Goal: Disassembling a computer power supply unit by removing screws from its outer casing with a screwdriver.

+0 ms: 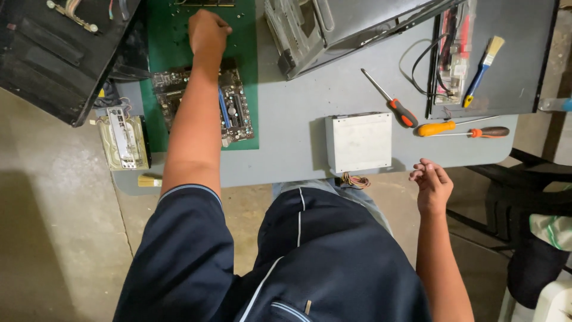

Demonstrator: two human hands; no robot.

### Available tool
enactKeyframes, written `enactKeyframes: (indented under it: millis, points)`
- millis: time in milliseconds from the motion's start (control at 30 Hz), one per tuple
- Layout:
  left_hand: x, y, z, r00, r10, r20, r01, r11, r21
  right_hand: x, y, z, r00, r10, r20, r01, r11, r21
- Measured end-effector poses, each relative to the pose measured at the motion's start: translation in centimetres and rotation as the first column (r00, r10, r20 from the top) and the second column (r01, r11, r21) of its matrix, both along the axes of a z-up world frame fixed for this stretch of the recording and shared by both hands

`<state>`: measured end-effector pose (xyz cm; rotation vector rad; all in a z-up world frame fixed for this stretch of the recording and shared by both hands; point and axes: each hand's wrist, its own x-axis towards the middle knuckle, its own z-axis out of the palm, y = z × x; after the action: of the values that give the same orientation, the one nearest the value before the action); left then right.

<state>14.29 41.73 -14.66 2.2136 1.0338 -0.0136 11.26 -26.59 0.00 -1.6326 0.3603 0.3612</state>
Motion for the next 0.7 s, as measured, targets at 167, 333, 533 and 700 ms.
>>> enactKeyframes:
  millis: [167, 333, 533, 700]
  points:
    - [0.3, 0.1, 0.9, 0.993, 0.018, 0.115, -0.019, 1.0, 0.011, -0.3, -0.8, -0.1, 1.0, 0.007, -0.007, -0.007, 1.0, 0.002]
    - [-0.4, -0.6, 3.6, 0.983, 0.127, -0.135, -0.13, 0.991, -0.013, -0.6, -1.5, -0.7, 0.995, -0.092, -0.04, 0.095, 0.993, 0.076]
    - [0.0, -1.7, 2.2, 0.957, 0.116, -0.264, -0.11, 0.993, 0.04, -1.1, -1.5, -1.0, 0.995, -0.093, -0.046, 0.096, 0.993, 0.066]
    - [0.3, -2.5, 1.8, 0.973, 0.11, -0.201, -0.101, 0.993, 0.054, -1.0, -1.1, -0.7, 0.996, -0.078, -0.037, 0.08, 0.995, 0.052]
